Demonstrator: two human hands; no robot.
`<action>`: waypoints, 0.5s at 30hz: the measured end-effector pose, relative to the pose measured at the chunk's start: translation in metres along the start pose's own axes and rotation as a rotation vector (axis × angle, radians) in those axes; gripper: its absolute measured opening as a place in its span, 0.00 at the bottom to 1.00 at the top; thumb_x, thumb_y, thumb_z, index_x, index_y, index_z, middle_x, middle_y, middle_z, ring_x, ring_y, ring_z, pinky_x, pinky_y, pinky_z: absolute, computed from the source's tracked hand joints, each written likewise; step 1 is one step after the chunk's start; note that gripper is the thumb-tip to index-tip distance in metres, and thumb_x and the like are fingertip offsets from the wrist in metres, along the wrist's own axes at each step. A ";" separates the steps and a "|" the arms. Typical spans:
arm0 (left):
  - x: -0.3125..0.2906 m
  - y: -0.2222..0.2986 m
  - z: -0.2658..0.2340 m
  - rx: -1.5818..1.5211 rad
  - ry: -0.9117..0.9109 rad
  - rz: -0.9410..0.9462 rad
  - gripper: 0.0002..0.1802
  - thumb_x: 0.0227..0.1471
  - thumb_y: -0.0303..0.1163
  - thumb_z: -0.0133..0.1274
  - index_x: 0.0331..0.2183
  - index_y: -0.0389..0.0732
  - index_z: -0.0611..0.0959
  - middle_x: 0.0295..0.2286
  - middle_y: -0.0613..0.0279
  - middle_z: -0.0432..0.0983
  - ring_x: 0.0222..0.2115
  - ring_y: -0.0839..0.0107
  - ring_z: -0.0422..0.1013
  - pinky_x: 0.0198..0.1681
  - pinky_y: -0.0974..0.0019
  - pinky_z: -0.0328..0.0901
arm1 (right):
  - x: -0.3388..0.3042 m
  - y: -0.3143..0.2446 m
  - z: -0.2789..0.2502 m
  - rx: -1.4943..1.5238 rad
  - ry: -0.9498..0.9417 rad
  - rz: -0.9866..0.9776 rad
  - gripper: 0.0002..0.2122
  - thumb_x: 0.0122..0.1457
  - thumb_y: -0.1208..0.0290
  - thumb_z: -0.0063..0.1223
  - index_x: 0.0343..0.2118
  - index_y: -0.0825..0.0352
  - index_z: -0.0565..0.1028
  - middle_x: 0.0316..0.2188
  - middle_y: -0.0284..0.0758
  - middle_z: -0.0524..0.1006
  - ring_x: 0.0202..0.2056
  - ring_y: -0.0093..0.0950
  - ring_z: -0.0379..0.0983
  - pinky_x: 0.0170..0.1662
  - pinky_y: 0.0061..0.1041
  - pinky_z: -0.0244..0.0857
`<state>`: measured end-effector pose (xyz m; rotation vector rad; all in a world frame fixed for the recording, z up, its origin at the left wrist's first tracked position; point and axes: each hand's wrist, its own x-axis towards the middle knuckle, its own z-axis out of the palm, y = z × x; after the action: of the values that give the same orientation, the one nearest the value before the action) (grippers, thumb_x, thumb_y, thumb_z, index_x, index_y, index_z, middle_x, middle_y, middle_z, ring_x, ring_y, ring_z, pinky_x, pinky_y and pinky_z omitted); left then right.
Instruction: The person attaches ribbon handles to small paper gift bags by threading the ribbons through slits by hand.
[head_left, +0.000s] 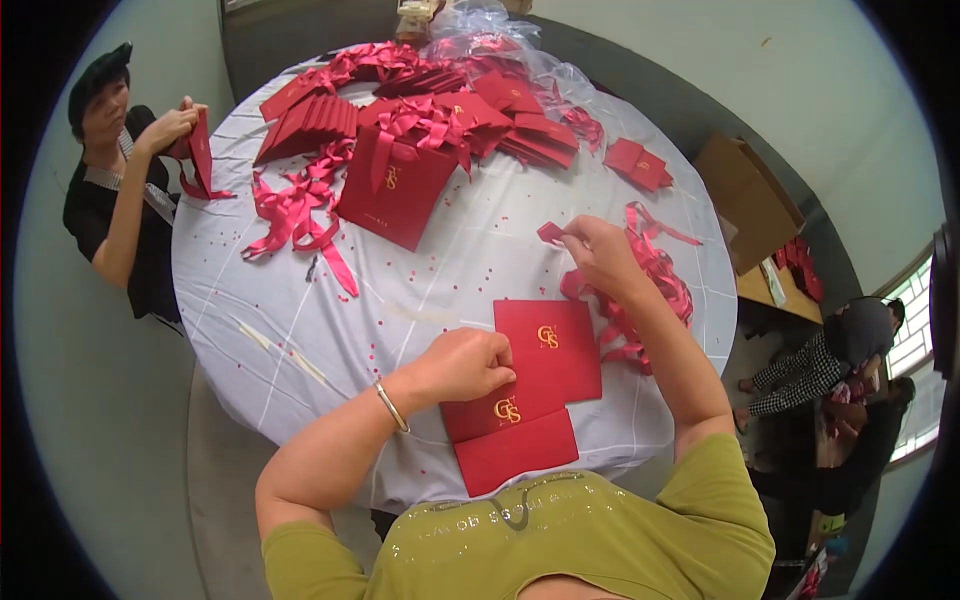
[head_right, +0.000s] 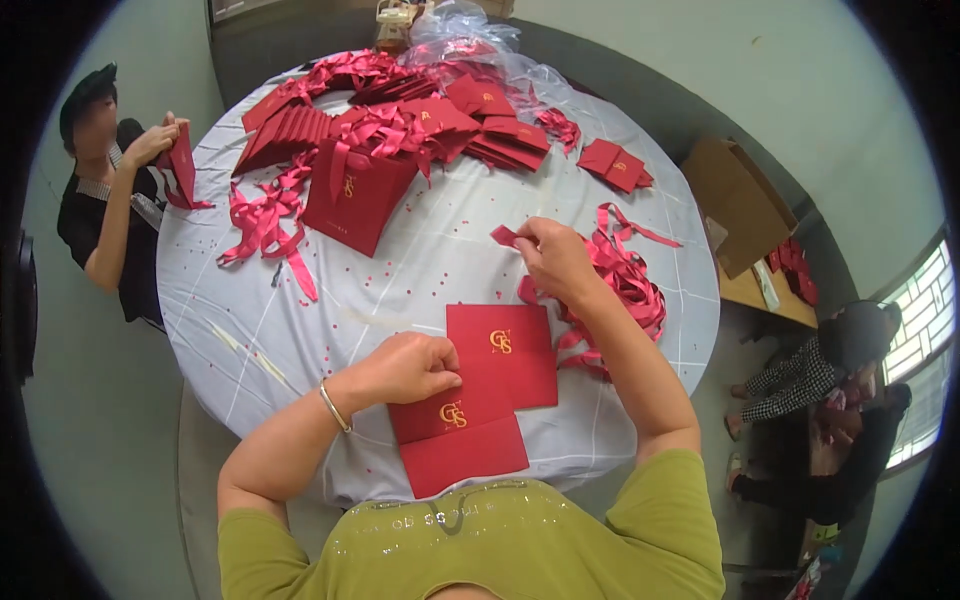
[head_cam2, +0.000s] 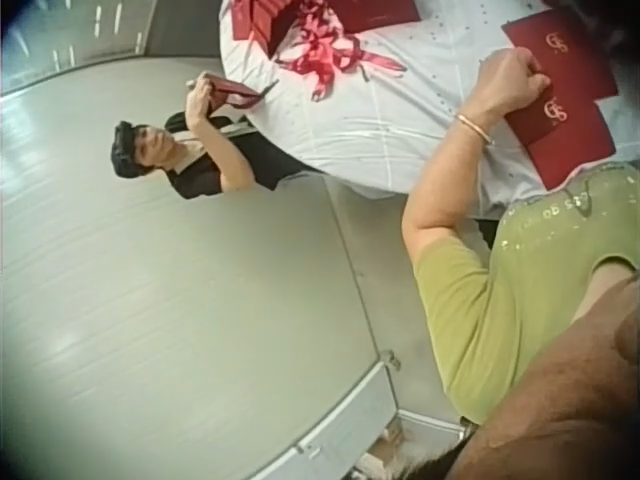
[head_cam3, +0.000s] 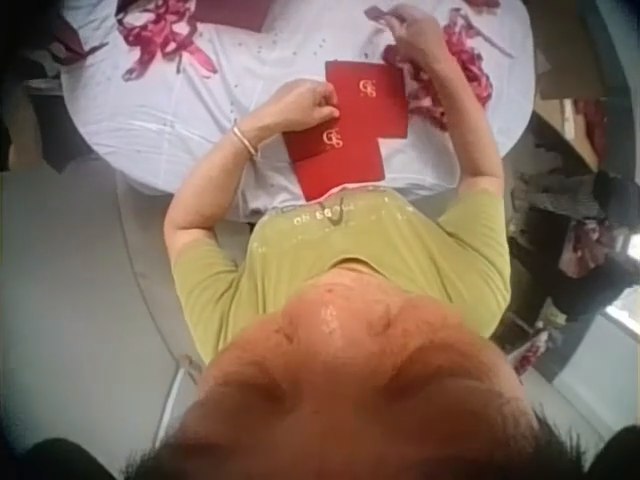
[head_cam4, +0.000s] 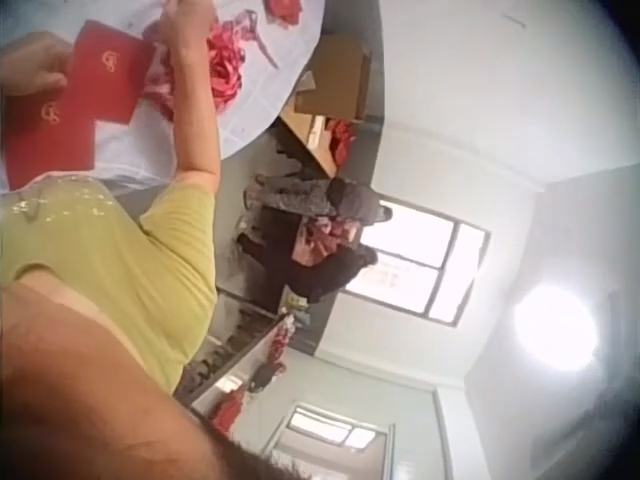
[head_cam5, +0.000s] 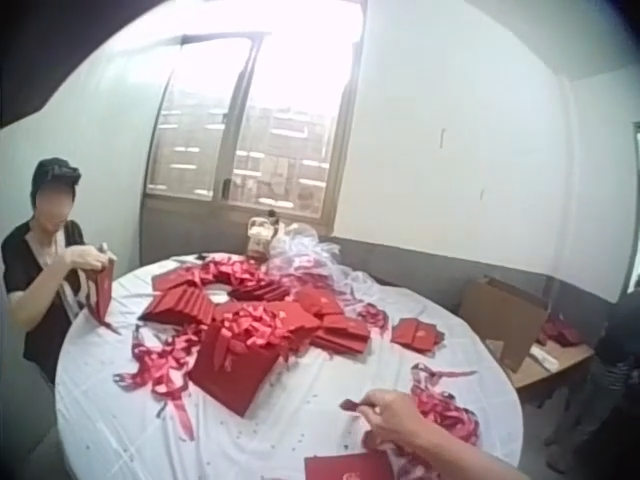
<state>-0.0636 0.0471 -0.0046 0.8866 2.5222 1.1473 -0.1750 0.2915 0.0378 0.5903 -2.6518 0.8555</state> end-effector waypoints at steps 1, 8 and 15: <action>-0.002 -0.003 0.000 -0.038 0.009 -0.019 0.10 0.47 0.35 0.61 0.30 0.38 0.81 0.23 0.53 0.79 0.25 0.59 0.76 0.30 0.61 0.68 | -0.006 -0.019 -0.006 0.076 -0.149 0.101 0.06 0.57 0.72 0.55 0.34 0.70 0.78 0.24 0.38 0.78 0.29 0.25 0.75 0.34 0.23 0.68; 0.001 0.002 0.000 -0.458 -0.054 -0.217 0.11 0.48 0.28 0.58 0.35 0.33 0.82 0.30 0.53 0.80 0.31 0.67 0.77 0.35 0.65 0.70 | -0.077 -0.065 0.001 0.173 -0.281 -0.076 0.06 0.55 0.74 0.59 0.33 0.70 0.78 0.24 0.41 0.78 0.25 0.32 0.77 0.29 0.27 0.69; 0.003 -0.001 0.007 -0.945 -0.019 -0.319 0.14 0.55 0.34 0.57 0.37 0.32 0.82 0.32 0.61 0.79 0.32 0.79 0.73 0.34 0.71 0.69 | -0.112 -0.072 0.002 0.223 -0.352 -0.225 0.07 0.54 0.74 0.59 0.36 0.66 0.79 0.28 0.40 0.79 0.29 0.37 0.78 0.31 0.31 0.71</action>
<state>-0.0638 0.0527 -0.0097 0.2250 1.6510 1.8884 -0.0436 0.2698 0.0278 1.1688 -2.7318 1.0696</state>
